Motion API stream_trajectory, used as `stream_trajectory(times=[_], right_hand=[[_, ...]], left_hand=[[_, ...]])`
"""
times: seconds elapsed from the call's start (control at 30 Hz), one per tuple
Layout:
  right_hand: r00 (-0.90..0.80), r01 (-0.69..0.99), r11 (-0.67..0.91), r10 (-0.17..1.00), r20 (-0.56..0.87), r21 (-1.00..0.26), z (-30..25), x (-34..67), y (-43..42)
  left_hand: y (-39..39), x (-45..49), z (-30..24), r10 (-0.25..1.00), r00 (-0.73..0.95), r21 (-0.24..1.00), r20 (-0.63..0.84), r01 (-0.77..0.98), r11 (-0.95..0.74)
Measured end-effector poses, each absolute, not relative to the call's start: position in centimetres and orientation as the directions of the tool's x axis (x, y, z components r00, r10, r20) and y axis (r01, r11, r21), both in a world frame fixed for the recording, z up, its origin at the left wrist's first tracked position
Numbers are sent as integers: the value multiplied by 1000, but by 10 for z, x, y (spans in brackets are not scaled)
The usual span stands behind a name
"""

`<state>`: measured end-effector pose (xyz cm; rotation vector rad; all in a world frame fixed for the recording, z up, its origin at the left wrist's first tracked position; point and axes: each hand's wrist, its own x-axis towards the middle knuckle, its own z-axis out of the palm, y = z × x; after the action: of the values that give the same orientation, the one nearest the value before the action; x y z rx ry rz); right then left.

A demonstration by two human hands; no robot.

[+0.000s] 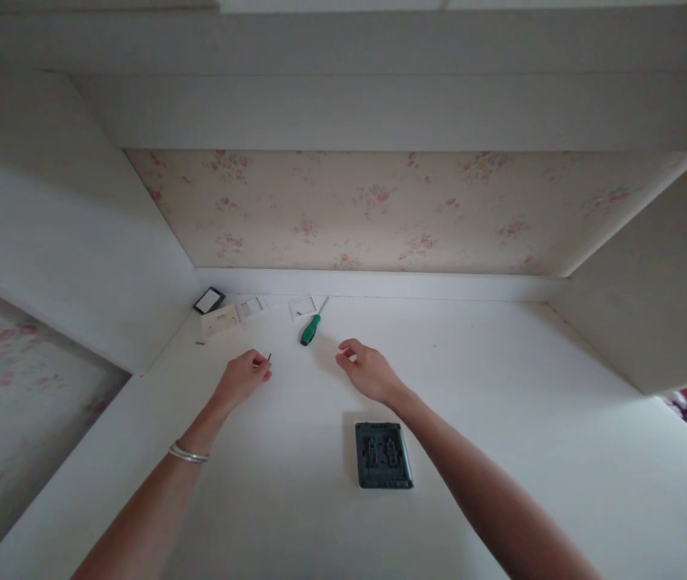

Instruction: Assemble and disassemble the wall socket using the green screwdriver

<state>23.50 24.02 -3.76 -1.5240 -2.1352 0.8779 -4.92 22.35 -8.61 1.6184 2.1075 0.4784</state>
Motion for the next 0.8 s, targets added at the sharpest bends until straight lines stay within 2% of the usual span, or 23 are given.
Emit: stream_trajectory(times=[0.13,0.2,0.27,0.3,0.37,0.47,0.67,0.8], right_hand=[[-370,785,233,919,-133,-575,-51,177,273],[-340,824,206,925,-169,-528,-57,156,286],[-316,850,187,929,-192,-493,-60,140,297],[-307,858,179,930,-201,-481,-61,135,302],[-287,871,160,933,-218,-464,-62,128,308],[-235,883,106,943,-236,-457,-64,130,312],[-123,864,-37,952,-281,-503,-67,155,315],[-130,785,-91,943,-306,-612,-59,181,308]], left_hand=[[195,-30,-97,958,-248,649,-142,708,279],[185,-20,-99,953,-266,765,-144,581,278],[176,-10,-98,935,-300,931,-191,245,269],[171,-6,-97,924,-307,962,-227,80,263],[163,3,-96,911,-288,952,-297,-160,260],[154,14,-94,894,-256,893,-368,-366,263],[151,29,-93,862,-288,806,-417,-556,204],[149,35,-88,854,-248,739,-458,-640,210]])
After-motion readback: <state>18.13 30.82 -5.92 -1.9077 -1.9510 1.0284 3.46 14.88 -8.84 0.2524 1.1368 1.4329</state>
